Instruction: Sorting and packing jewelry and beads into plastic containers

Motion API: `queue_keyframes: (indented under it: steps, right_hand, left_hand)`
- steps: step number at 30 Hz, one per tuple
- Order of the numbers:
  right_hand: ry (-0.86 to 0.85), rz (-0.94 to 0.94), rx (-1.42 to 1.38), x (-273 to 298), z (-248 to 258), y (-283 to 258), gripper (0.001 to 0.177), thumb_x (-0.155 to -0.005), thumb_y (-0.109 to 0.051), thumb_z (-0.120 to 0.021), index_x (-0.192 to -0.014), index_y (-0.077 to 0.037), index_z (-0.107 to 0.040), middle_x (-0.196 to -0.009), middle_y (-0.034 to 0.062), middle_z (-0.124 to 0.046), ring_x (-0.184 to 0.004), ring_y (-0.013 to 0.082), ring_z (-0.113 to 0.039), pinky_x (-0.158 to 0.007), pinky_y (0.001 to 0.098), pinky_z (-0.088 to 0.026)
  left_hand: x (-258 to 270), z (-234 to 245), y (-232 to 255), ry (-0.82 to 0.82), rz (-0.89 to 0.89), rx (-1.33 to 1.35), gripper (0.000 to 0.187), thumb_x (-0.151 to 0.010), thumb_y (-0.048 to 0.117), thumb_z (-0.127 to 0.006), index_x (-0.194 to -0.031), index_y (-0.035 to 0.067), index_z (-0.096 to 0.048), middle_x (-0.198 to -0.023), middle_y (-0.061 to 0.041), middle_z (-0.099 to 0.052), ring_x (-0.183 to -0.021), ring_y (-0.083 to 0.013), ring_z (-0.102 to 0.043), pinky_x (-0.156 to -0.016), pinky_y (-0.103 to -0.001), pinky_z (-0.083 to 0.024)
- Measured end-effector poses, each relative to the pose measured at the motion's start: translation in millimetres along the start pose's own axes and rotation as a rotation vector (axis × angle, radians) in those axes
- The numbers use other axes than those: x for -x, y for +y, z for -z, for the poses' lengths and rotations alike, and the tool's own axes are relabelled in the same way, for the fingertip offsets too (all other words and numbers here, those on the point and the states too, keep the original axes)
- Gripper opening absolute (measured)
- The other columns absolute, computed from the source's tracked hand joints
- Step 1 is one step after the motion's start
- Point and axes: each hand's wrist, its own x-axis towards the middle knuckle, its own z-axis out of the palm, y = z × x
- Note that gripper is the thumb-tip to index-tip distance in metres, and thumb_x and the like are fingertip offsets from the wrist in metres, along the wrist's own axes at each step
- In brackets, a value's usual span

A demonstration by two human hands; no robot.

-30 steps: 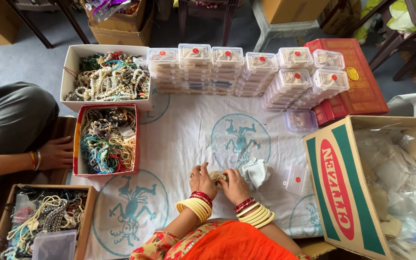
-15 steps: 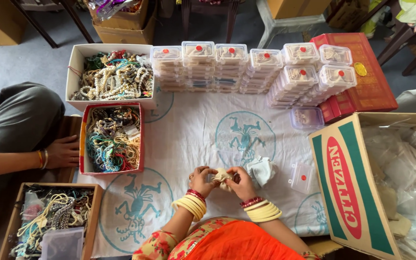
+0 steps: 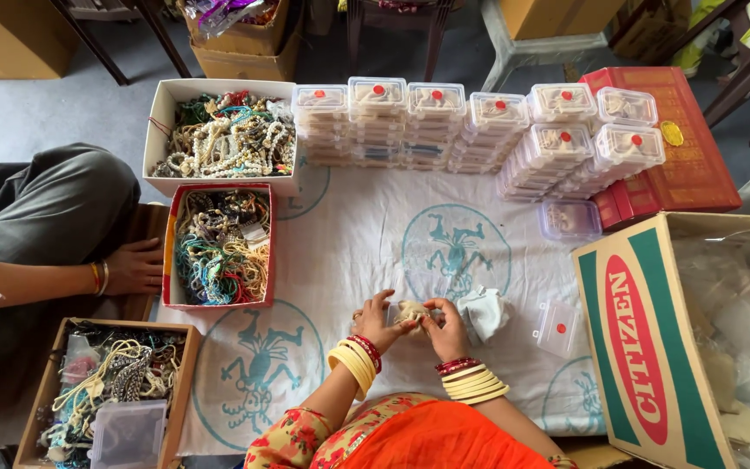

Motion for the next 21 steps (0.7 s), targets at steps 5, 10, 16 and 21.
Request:
queue_keyframes:
  steps: [5,10,16,21]
  right_hand:
    - [-0.124,0.276,0.389,-4.4,8.2,-30.8,0.024,-0.085,-0.004,-0.074,-0.108,-0.009,-0.071,-0.104,0.0048,-0.069,-0.090,0.0217,-0.065,-0.079,0.0350,-0.053]
    - [-0.185,0.323,0.629,-9.7,-1.8,-24.7,0.020,-0.081,-0.012,-0.079,-0.100,-0.015,-0.074,-0.105,0.0073,-0.065,-0.102,0.0305,-0.059,-0.093,0.0421,-0.048]
    - [-0.050,0.193,0.661,-7.1,-6.3,-23.0,0.031,-0.076,-0.015,-0.082,-0.103,-0.014,-0.066,-0.107,0.0107,-0.056,-0.105,0.0349,-0.053,-0.092,0.0452,-0.045]
    - [0.011,0.274,0.614,-11.5,-6.7,-4.5,0.023,-0.081,-0.014,-0.080,-0.099,-0.015,-0.067,-0.097,0.0066,-0.061,-0.094,0.0326,-0.055,-0.086,0.0455,-0.045]
  left_hand:
    - [-18.1,-27.3,-18.6,0.030,0.004,-0.054,0.064,-0.081,0.039,-0.083,-0.137,0.038,-0.053,-0.139,-0.001,-0.051,-0.135,-0.0352,-0.041,-0.110,-0.058,-0.033]
    - [-16.2,-31.6,-5.5,0.083,0.067,-0.073,0.056,-0.079,0.031,-0.083,-0.129,0.037,-0.058,-0.136,0.002,-0.055,-0.135,-0.0322,-0.044,-0.109,-0.057,-0.035]
    - [-20.8,-54.4,-28.7,0.210,-0.011,-0.070,0.060,-0.078,0.027,-0.082,-0.131,0.033,-0.054,-0.131,0.002,-0.058,-0.130,-0.0338,-0.047,-0.102,-0.057,-0.037]
    - [-48.3,-78.1,-72.2,0.333,-0.235,-0.075,0.056,-0.080,0.041,-0.086,-0.127,0.029,-0.060,-0.130,-0.002,-0.061,-0.125,-0.0310,-0.053,-0.102,-0.056,-0.036]
